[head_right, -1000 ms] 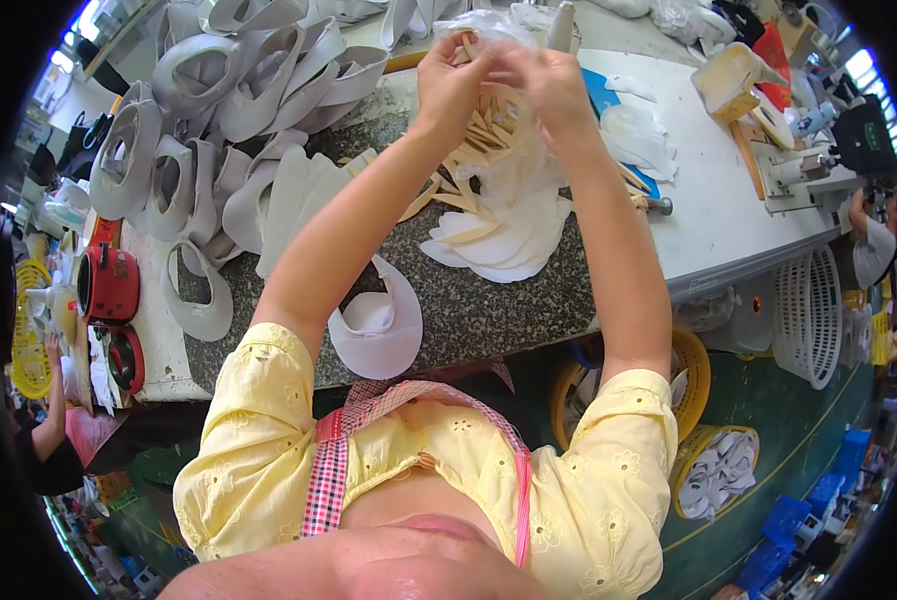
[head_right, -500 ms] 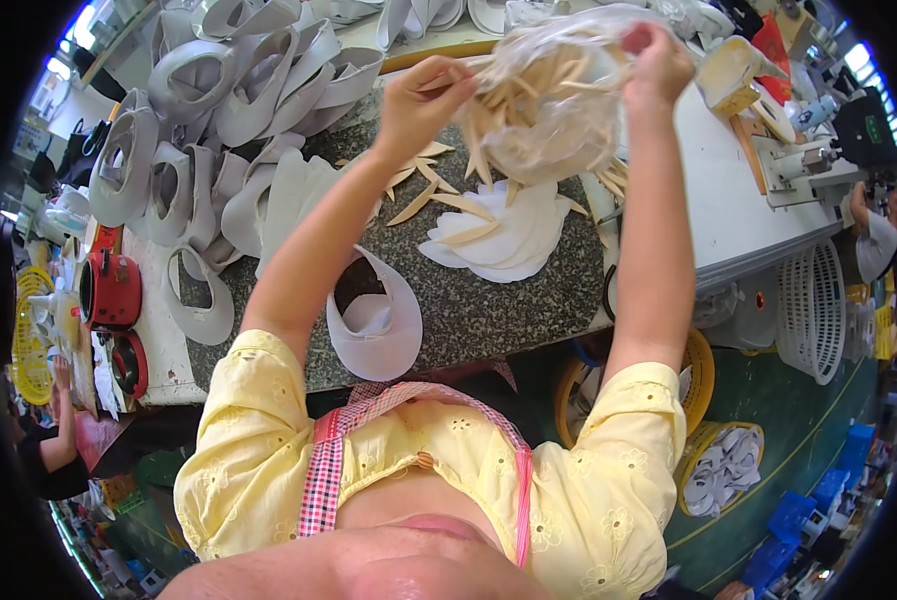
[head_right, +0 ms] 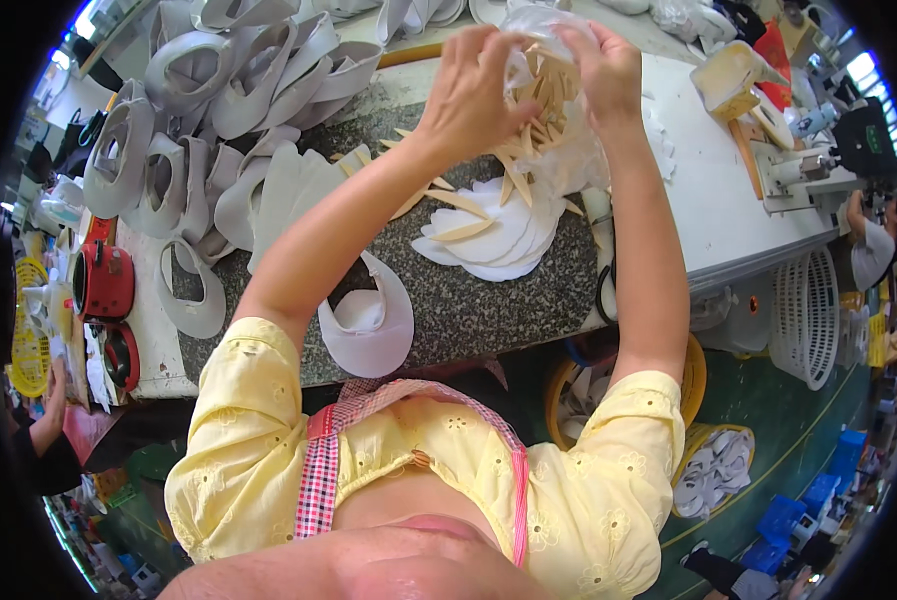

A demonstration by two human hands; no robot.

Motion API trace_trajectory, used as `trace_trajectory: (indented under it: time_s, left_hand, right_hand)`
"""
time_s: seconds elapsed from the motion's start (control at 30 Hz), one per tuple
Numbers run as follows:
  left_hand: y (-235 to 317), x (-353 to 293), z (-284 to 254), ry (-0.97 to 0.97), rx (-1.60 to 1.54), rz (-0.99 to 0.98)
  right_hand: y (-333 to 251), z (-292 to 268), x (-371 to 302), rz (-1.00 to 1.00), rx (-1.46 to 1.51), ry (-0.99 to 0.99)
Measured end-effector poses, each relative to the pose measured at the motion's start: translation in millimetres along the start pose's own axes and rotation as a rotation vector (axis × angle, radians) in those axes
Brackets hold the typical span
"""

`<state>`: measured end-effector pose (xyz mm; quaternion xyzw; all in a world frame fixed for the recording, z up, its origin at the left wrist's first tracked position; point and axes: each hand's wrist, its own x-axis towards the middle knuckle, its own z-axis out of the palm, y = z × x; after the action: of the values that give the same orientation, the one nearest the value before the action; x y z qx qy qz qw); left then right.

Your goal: The person empties wooden sticks from a plastic bag onto the table. They then retrieve glue from a container and assemble, fold, and shape fabric shoe uppers by hand.

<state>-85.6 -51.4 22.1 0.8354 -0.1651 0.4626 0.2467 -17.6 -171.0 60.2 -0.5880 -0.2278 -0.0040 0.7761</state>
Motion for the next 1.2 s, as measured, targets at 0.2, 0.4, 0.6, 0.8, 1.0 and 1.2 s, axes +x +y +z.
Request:
trace_trajectory:
  time_s: [0.2, 0.4, 0.6, 0.8, 1.0, 1.2]
  left_hand:
    - [-38.4, -0.1, 23.6, 0.164, -0.356, -0.427]
    - [-12.4, 14.7, 13.8, -0.215, -0.428, -0.552]
    - [-39.6, 17.9, -4.6, -0.292, -0.408, -0.438]
    - [-62.6, -0.3, -1.6, -0.465, -0.05, -0.548]
    - [-56.1, -7.9, 21.1, -0.204, -0.732, -0.992]
    - [-56.1, 13.0, 3.3, -0.789, -0.385, -0.625]
  right_hand:
    - [-2.4, -37.5, -5.2, -0.168, -0.794, -0.167]
    - [18.0, -39.2, -9.5, -0.424, -1.052, -0.129]
    - [57.0, -66.5, 10.9, -0.347, -0.764, -0.354]
    - [59.1, -52.9, -5.4, 0.102, -0.514, -0.361]
    - [60.2, -44.3, -14.7, 0.012, -0.312, -0.498]
    - [72.7, -71.7, 0.8, -0.425, -0.966, -0.48]
